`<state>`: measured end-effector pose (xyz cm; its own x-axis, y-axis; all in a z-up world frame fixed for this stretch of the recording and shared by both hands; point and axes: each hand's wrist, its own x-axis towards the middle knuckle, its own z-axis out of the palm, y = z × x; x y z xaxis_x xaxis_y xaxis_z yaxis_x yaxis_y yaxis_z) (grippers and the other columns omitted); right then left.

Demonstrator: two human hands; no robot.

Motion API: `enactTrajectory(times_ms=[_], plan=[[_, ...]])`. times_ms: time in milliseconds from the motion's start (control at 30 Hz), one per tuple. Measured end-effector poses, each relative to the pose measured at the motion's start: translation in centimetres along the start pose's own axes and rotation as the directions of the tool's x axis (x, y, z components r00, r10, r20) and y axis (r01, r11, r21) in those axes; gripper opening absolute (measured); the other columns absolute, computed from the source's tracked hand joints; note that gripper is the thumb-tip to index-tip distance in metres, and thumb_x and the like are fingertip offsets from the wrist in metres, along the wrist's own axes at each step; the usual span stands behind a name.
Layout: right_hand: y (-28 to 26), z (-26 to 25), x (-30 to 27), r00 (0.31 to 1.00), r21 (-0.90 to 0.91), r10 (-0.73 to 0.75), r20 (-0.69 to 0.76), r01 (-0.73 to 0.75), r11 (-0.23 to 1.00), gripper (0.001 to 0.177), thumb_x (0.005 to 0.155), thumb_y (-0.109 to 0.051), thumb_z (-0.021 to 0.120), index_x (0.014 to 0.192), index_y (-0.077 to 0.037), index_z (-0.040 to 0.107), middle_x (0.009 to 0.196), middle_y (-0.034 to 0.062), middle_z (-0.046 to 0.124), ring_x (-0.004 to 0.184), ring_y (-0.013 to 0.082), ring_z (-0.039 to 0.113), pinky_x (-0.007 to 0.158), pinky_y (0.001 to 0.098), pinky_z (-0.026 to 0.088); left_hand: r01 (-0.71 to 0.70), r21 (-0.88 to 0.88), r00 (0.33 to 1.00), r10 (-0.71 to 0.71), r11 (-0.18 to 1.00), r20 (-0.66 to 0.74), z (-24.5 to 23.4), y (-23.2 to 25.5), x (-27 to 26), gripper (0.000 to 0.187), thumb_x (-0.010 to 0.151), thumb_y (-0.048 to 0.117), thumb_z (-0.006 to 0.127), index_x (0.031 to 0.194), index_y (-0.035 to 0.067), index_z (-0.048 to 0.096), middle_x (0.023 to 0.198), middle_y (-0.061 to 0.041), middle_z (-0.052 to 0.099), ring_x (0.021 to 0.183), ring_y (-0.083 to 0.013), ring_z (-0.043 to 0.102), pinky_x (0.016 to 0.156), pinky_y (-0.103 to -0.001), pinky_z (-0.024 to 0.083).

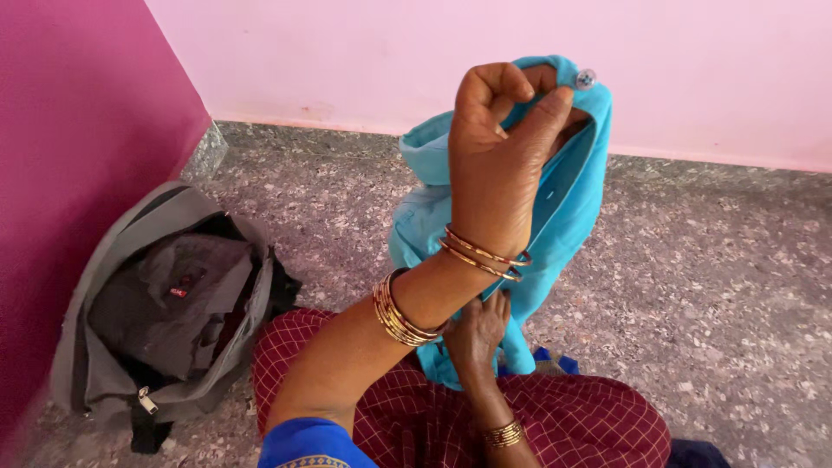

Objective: The person folds several items of clothing by hand, including a dark jacket, a light blue shirt, and a striped shirt, placing each folded item into a grey backpack on the floor.

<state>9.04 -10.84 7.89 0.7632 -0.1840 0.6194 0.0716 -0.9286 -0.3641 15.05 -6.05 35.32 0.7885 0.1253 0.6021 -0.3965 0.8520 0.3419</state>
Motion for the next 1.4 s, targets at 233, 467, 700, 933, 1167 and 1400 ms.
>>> enactTrajectory(times_ms=[233,467,700,933,1167,1400], plan=[[11.1,-6.0,2.4,0.894,0.203,0.325,0.31,-0.396,0.896,0.026,0.096,-0.015,0.067,0.121,-0.008,0.073,0.103,0.0166,0.075,0.082,0.0255,0.074,0.066,0.0361,0.062,0.042,0.215,0.969,0.012,0.976,-0.245,-10.4,3.5,6.3,0.028,0.092,-0.008,0.065,0.105,0.008,0.047,0.104,-0.012,0.066,0.086,-0.0232,0.069,0.08,-0.044,0.064],[13.1,-24.4,1.3,0.998,-0.205,-0.022,0.051,0.032,0.978,0.023,0.09,-0.008,0.074,0.114,-0.006,0.076,0.119,0.0162,0.075,0.095,0.0335,0.073,0.078,0.0426,0.058,0.268,0.284,0.918,-0.154,0.92,-0.366,-17.6,8.5,-0.6,0.029,0.093,-0.002,0.066,0.107,0.012,0.044,0.106,-0.009,0.067,0.094,-0.0251,0.073,0.087,-0.048,0.065],[16.9,-20.1,-14.0,0.441,0.131,-0.241,0.865,0.266,0.955,0.023,0.082,-0.019,0.071,0.105,-0.022,0.075,0.128,0.0016,0.072,0.105,0.0223,0.072,0.081,0.0345,0.06,0.599,0.272,0.678,-0.296,0.754,-0.672,-30.6,11.4,-17.3,0.029,0.091,0.0,0.065,0.108,0.013,0.046,0.107,-0.011,0.07,0.093,-0.0239,0.072,0.079,-0.045,0.065],[16.7,-15.8,-24.3,0.0,0.198,-0.207,0.978,0.284,0.938,0.04,0.087,-0.025,0.07,0.127,-0.023,0.068,0.146,0.0096,0.057,0.123,0.0342,0.062,0.096,0.0437,0.051,0.799,0.119,0.323,-0.254,0.59,-0.912,-38.9,10.9,-29.2,0.026,0.09,0.006,0.068,0.11,0.009,0.051,0.103,-0.01,0.069,0.087,-0.0219,0.072,0.074,-0.042,0.066],[7.3,-18.4,-9.3,-0.179,-0.287,0.228,0.957,-0.493,0.821,0.053,0.088,-0.027,0.075,0.141,-0.031,0.066,0.125,0.0017,0.077,0.116,0.0186,0.072,0.103,0.0335,0.059,0.774,0.081,0.327,-0.286,0.628,-0.901,-38.2,10.8,-29.9,0.031,0.089,0.007,0.067,0.116,0.008,0.05,0.108,-0.009,0.067,0.094,-0.0211,0.069,0.079,-0.042,0.065],[-8.2,-2.1,-10.4,0.655,0.491,-0.514,0.554,0.242,0.837,0.071,0.069,-0.038,0.085,0.122,0.003,0.062,0.114,0.0237,0.066,0.093,0.0428,0.067,0.076,0.0459,0.055,0.728,0.031,0.339,-0.321,0.685,-0.885,-37.0,10.8,-29.5,0.031,0.089,0.005,0.067,0.115,0.008,0.05,0.109,-0.01,0.067,0.095,-0.0222,0.07,0.082,-0.043,0.066]])
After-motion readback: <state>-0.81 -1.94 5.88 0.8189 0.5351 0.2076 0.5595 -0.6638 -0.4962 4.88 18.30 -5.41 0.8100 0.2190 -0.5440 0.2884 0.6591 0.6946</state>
